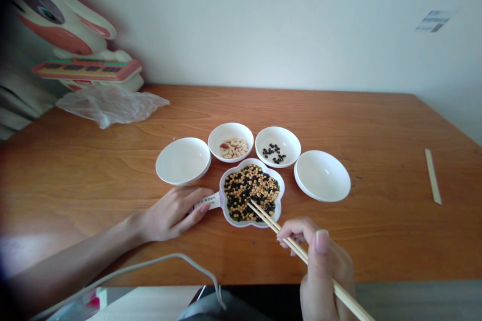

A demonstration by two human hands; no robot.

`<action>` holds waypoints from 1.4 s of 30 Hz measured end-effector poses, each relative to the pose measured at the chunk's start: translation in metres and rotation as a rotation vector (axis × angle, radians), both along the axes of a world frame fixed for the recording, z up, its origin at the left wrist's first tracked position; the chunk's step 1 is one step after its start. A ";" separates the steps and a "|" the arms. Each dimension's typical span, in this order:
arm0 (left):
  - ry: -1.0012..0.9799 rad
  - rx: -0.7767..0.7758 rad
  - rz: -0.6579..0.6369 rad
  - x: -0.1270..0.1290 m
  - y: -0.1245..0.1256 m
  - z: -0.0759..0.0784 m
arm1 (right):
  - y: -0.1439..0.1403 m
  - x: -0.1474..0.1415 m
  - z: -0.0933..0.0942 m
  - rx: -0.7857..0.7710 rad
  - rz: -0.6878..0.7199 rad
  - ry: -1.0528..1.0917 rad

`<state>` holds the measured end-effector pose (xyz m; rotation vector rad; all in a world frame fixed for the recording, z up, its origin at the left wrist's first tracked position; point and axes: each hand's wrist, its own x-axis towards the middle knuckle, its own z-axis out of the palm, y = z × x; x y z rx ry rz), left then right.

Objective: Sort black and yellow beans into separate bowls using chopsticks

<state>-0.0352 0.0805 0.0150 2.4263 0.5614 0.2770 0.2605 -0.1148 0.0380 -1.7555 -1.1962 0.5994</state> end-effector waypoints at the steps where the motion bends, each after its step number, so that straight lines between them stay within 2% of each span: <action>1: -0.005 0.004 -0.001 0.000 0.000 0.000 | 0.000 0.001 0.000 -0.006 0.008 -0.002; 9: 0.004 -0.003 0.001 0.000 0.000 0.001 | 0.003 -0.003 0.002 -0.031 0.030 0.011; 17: 0.015 -0.019 0.006 -0.001 0.001 -0.001 | 0.012 -0.011 0.017 -0.034 0.034 0.044; 23: 0.015 -0.015 0.002 -0.002 0.001 -0.002 | 0.015 -0.026 0.029 -0.036 -0.112 0.096; 26: 0.013 -0.016 0.005 -0.001 0.001 -0.002 | 0.012 -0.019 0.024 -0.015 -0.109 0.060; 30: 0.011 -0.019 0.003 -0.001 0.001 -0.002 | 0.005 -0.002 0.013 -0.002 -0.034 0.004; 33: 0.007 -0.021 0.004 -0.001 0.000 -0.002 | 0.001 0.005 0.014 -0.021 0.011 -0.011; 37: 0.005 -0.015 0.006 -0.001 0.000 -0.002 | 0.000 0.001 0.025 0.015 0.004 0.005; 42: 0.008 -0.014 0.004 -0.002 0.001 -0.002 | 0.005 -0.010 0.043 -0.034 -0.137 0.059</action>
